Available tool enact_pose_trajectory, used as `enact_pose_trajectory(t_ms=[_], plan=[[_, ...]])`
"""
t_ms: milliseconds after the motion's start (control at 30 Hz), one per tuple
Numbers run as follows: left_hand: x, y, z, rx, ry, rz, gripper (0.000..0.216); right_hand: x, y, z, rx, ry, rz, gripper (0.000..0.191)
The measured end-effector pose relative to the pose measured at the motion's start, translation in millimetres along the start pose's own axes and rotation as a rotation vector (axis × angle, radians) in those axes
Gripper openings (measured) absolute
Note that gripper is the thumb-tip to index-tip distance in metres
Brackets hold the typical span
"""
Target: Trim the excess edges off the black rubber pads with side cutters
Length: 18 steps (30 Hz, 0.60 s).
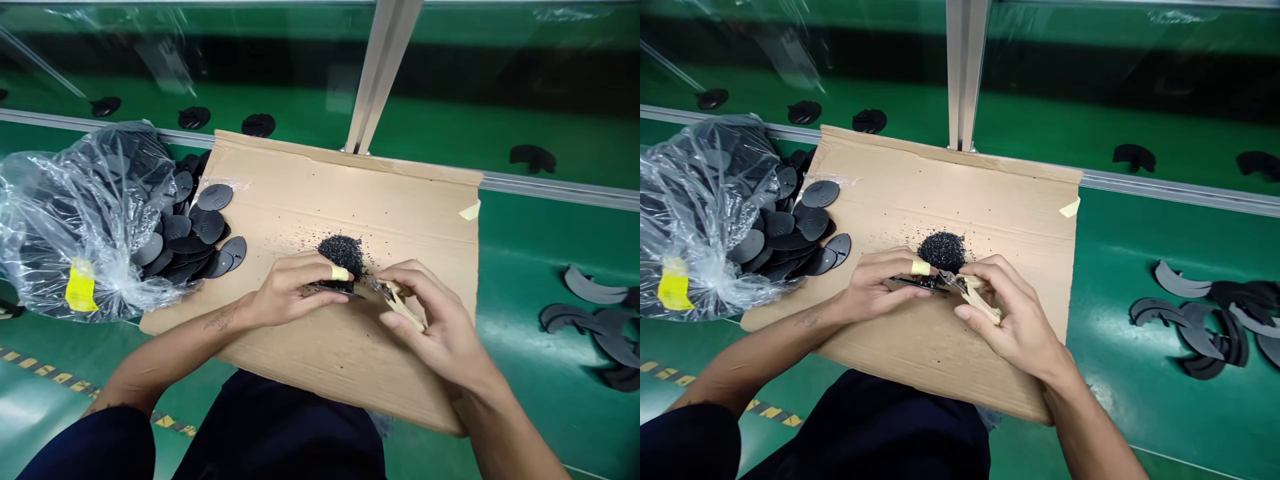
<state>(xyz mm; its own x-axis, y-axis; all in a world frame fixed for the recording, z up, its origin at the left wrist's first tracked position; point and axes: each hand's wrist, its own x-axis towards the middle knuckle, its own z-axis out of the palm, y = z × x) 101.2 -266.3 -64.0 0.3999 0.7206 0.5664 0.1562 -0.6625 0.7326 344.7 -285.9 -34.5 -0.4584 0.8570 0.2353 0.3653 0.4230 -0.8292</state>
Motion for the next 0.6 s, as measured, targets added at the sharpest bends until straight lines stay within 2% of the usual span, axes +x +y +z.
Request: enact_pose_trajectory(t_ms=[267, 600], plan=[[0.9, 0.7, -2.0, 0.002, -0.006, 0.027, 0.022, 0.7, 5.9, -0.4, -0.256, 0.04, -0.211, 0.038], [-0.8, -2.2, -0.3, 0.0, -0.031, 0.045, 0.019, -2.2, 6.4, -2.7, -0.381, 0.025, -0.221, 0.035]])
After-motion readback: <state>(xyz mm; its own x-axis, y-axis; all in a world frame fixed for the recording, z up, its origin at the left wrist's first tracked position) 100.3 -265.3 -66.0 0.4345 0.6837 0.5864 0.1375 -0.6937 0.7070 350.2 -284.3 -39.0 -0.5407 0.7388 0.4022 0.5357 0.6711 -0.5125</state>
